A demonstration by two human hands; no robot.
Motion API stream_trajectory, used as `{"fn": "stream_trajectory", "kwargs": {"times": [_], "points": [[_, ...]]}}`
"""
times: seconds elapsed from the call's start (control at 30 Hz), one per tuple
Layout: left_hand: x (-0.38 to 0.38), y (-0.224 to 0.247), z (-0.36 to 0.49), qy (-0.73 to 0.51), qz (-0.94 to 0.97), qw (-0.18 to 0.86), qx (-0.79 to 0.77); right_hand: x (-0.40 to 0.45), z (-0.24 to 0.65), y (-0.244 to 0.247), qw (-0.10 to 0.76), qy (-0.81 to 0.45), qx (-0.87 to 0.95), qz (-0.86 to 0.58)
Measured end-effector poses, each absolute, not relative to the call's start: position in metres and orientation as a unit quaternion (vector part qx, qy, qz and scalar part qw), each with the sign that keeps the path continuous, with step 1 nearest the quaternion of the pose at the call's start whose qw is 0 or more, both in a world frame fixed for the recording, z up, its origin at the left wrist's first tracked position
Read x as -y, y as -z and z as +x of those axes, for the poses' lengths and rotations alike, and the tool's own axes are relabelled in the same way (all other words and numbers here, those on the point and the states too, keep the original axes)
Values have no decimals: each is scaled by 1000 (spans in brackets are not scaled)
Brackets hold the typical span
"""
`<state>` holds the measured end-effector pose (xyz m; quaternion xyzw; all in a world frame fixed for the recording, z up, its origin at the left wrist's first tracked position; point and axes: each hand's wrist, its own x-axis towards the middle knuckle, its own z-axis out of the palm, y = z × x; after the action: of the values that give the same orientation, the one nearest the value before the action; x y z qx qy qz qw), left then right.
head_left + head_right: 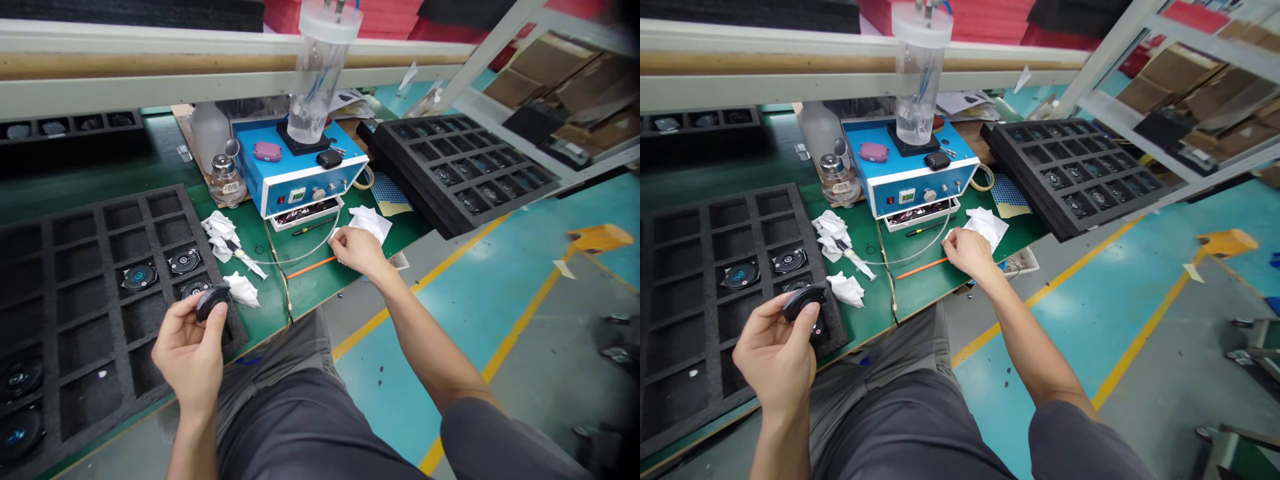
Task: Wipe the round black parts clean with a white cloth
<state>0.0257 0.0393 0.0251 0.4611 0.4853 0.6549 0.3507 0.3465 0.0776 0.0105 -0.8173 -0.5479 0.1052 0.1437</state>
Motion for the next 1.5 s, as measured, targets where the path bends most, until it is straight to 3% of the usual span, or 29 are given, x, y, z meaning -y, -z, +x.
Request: {"fn": "stream_trajectory", "kwargs": {"times": [0.37,0.87,1.3,1.5], "points": [[-38,-22,23,-648,464,360,-486,-77,368,-8,227,-190,553,-779],[-37,-22,23,-648,467,360,-482,-98,341,-11,196,-105,516,-827],[-37,-21,23,-646,467,360,-485,-65,381,-26,465,-203,381,-773],[-37,-24,24,-641,469,354,-493,-44,376,-46,537,-339,347,-690]]}}
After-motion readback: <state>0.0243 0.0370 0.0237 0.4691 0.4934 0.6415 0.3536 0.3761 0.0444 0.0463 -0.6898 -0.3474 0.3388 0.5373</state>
